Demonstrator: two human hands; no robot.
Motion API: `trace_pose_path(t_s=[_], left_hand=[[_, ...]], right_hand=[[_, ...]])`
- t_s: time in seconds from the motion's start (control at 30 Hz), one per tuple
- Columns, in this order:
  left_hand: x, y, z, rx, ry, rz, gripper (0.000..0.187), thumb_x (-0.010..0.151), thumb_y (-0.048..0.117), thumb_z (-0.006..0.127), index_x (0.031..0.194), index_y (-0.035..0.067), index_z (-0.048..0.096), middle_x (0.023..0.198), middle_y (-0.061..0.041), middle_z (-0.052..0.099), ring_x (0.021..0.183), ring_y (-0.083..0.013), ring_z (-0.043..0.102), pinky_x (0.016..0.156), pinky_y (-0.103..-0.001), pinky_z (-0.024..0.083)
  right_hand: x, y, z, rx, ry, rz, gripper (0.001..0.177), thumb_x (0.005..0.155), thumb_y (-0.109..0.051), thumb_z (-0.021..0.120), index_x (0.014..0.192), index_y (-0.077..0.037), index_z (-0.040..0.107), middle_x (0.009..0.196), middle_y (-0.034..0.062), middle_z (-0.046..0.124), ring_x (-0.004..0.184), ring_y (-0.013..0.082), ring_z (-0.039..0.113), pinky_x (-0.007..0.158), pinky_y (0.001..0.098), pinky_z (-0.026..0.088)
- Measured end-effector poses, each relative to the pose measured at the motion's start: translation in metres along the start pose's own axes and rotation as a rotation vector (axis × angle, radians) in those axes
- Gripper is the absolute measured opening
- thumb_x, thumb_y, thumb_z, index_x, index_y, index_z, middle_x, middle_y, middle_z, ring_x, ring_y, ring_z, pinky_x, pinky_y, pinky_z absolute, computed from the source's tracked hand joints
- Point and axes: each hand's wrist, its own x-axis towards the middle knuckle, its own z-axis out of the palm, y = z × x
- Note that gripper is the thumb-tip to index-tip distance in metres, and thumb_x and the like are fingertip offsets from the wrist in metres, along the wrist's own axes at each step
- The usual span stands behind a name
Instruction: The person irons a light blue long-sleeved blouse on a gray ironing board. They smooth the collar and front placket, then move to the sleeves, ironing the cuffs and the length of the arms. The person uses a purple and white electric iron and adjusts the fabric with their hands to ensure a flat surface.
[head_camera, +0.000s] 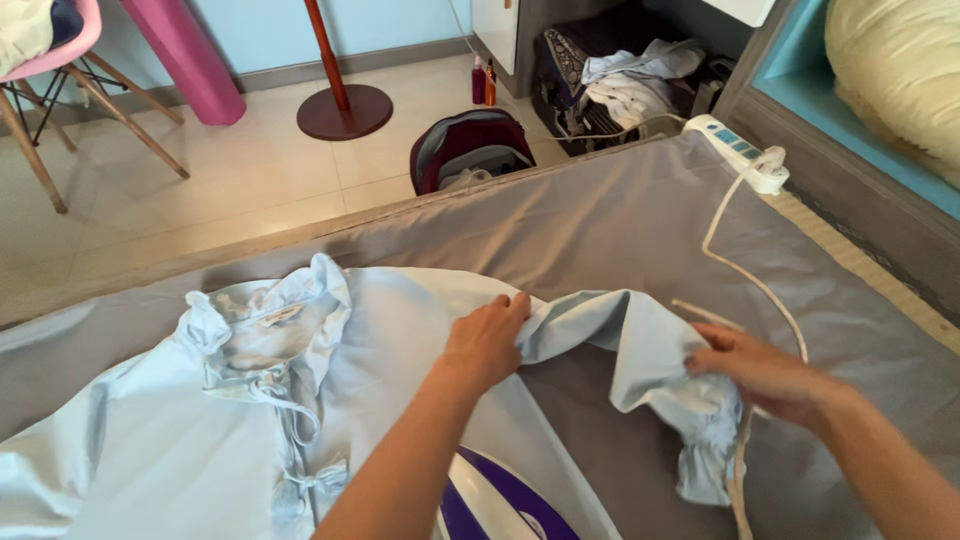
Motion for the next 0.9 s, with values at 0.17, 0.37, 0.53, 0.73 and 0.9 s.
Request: trace_pose_path(t_s=[0.17,0.37,0.53,0.73,0.9], left_hand=[[-0.024,-0.015,-0.038,-0.085,-0.157,0.144,0.048,0.068,0.001,0.070,0.111,0.018,0.059,0.113,-0.006,0.060,0.110,-0.0307,0.063,0.081,-0.045,0.055],[-0.043,-0.020,-0.071,0.150,-0.386,0.316,0.056,0.063,0.006,0.076,0.118,0.018,0.071,0.121,-0.008,0.062,0.119,-0.0298,0.057,0.091,-0.044,0.050],[-0.035,-0.023,-0.081,0.004,-0.667,-0.223,0.035,0.092,0.036,0.065,0.115,0.015,0.080,0.114,-0.012,0.075,0.111,-0.0317,0.070,0.096,-0.043,0.052],[0.020,-0.061,-0.006,0.101,-0.012,0.121,0.050,0.079,0.000,0.056,0.124,0.017,0.068,0.130,-0.005,0.067,0.128,-0.0261,0.059,0.104,-0.043,0.046],[0.039,-0.075,0.013,0.464,-0.014,-0.008,0.063,0.080,0.011,0.064,0.141,0.026,0.056,0.139,-0.004,0.059,0.132,-0.0258,0.051,0.106,-0.062,0.029]], right_hand=[[-0.003,-0.020,-0.040,-0.089,-0.025,-0.156,0.062,0.077,-0.011,0.066,0.138,-0.009,0.056,0.123,0.0108,0.070,0.113,0.0190,0.063,0.100,0.0362,0.047],[-0.010,-0.050,-0.026,-0.443,0.044,-0.264,0.060,0.073,-0.009,0.060,0.133,-0.015,0.065,0.126,0.0041,0.066,0.119,0.0147,0.065,0.105,0.0298,0.046],[0.000,-0.052,0.000,-0.825,0.016,-0.317,0.054,0.077,-0.014,0.070,0.131,-0.016,0.064,0.121,0.0074,0.069,0.112,0.0227,0.068,0.096,0.0384,0.054],[-0.014,-0.047,-0.002,-1.041,0.044,-0.207,0.060,0.072,-0.009,0.079,0.128,-0.020,0.062,0.108,0.0059,0.072,0.105,0.0217,0.069,0.092,0.0369,0.056],[-0.031,-0.052,-0.001,-1.004,0.055,-0.412,0.038,0.071,-0.012,0.081,0.108,-0.013,0.072,0.091,0.0061,0.078,0.088,0.0208,0.074,0.082,0.0359,0.058]])
